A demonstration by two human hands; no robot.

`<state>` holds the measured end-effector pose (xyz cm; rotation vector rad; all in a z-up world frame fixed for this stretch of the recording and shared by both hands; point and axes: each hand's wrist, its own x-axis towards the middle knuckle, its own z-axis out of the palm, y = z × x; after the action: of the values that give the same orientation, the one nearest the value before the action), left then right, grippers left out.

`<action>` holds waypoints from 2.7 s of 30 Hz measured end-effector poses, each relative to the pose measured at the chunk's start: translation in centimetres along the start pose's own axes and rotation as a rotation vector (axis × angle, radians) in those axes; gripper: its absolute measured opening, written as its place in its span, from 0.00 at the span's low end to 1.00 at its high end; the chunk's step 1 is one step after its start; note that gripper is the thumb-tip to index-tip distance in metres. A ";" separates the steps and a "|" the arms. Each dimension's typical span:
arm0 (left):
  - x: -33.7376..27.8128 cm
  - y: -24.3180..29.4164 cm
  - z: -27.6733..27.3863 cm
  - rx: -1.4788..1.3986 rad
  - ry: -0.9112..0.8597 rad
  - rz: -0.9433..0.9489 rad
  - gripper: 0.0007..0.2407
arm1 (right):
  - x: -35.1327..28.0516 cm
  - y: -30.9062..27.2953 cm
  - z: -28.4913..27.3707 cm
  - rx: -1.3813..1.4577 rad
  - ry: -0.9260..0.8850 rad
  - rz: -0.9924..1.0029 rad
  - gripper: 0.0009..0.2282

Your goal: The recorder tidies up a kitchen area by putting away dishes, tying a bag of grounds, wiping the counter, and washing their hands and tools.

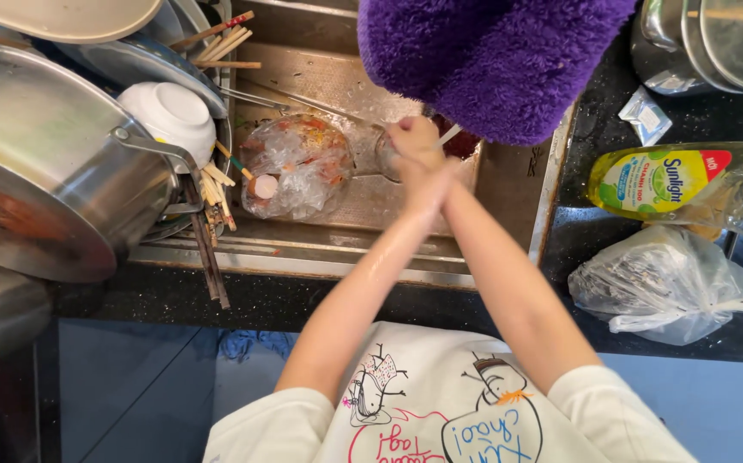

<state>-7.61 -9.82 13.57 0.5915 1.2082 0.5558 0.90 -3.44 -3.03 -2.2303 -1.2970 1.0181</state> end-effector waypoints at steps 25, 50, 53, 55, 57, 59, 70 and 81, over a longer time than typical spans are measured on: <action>8.2 3.7 0.3 -0.596 0.241 0.307 0.11 | -7.0 -3.9 -5.7 1.483 -0.179 0.366 0.17; 4.9 2.0 -9.0 1.195 -0.046 0.566 0.06 | -15.8 -7.2 -16.6 -0.103 -0.391 -0.079 0.11; -3.4 10.2 -7.2 1.155 -0.327 0.557 0.05 | -20.1 -10.4 -23.2 0.074 -0.294 -0.295 0.16; -5.2 10.7 -7.1 1.081 -0.409 0.535 0.04 | -21.8 -10.0 -24.2 0.297 -0.302 -0.321 0.15; -5.7 9.7 -7.1 1.007 -0.485 0.511 0.07 | -21.6 -8.9 -21.3 0.518 -0.313 -0.352 0.14; -5.0 7.0 -7.2 0.726 -0.383 0.288 0.09 | -19.7 -6.7 -14.3 -0.341 -0.120 -0.392 0.18; -15.2 11.9 -8.3 1.309 -0.474 0.417 0.36 | -28.0 -9.6 -23.8 0.134 -0.354 -0.463 0.22; -20.0 7.8 -6.2 1.449 0.032 0.107 0.33 | -30.5 -10.0 -18.6 -0.173 -0.077 -0.556 0.24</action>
<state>-19.37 -16.90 31.14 1.8569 1.4926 -0.3492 -0.99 -23.79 27.97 -1.7783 -1.9526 0.8038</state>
